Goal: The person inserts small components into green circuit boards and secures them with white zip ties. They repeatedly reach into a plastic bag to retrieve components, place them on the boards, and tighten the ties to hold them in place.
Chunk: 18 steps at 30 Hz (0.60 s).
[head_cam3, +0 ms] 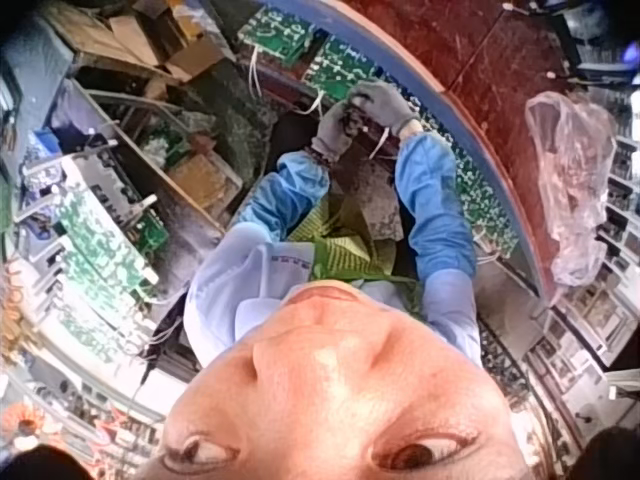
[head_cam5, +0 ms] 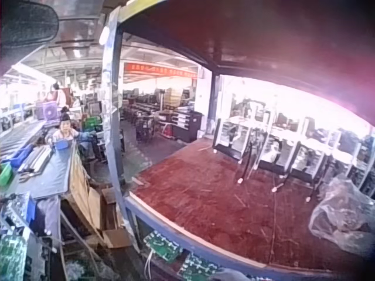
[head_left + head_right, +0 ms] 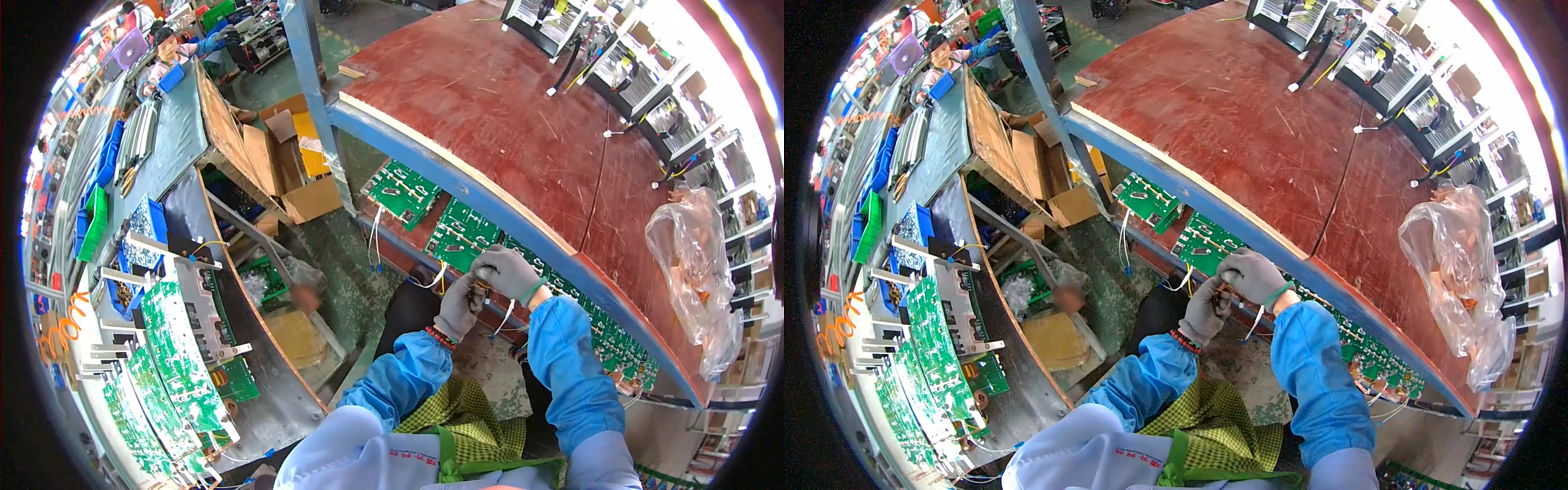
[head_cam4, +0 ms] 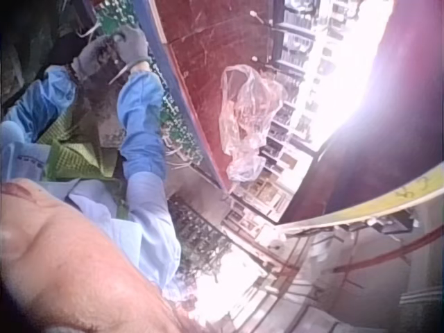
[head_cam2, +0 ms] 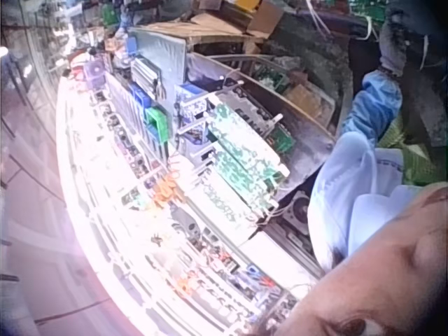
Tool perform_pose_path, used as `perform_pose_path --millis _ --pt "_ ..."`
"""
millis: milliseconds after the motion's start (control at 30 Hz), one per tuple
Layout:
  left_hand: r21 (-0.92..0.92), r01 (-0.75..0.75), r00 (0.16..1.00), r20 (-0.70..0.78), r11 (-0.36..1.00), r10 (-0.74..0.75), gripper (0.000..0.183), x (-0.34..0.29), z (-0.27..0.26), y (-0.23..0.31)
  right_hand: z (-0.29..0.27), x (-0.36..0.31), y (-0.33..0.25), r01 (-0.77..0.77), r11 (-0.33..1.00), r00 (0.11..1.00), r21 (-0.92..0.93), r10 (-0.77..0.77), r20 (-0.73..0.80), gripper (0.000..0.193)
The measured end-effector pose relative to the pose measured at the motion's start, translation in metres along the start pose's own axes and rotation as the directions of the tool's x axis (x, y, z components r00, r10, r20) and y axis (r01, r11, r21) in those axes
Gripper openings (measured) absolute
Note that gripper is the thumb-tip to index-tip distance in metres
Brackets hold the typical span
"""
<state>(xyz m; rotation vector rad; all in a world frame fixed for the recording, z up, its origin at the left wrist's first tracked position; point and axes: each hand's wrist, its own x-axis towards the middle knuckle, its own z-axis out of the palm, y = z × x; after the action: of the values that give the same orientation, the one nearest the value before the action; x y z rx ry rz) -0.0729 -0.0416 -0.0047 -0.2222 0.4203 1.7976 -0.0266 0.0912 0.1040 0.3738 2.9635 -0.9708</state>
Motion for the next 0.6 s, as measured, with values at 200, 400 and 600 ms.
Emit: perform_pose_path --millis 200,400,600 --pt "-0.009 -0.009 1.000 -0.017 1.000 0.009 0.020 -0.001 0.004 0.000 0.004 -0.002 0.000 0.010 0.998 0.997 0.067 -0.005 -0.080 0.014" --pt "0.027 -0.032 0.998 -0.054 0.999 0.033 0.026 0.003 -0.001 -0.005 0.001 -0.003 0.001 0.044 0.999 0.999 0.032 -0.043 -0.030 0.012" --pt "0.091 -0.028 0.997 -0.070 0.995 0.035 0.029 0.006 -0.004 -0.005 0.003 0.004 0.004 -0.021 0.999 1.000 -0.034 0.022 0.018 0.012"
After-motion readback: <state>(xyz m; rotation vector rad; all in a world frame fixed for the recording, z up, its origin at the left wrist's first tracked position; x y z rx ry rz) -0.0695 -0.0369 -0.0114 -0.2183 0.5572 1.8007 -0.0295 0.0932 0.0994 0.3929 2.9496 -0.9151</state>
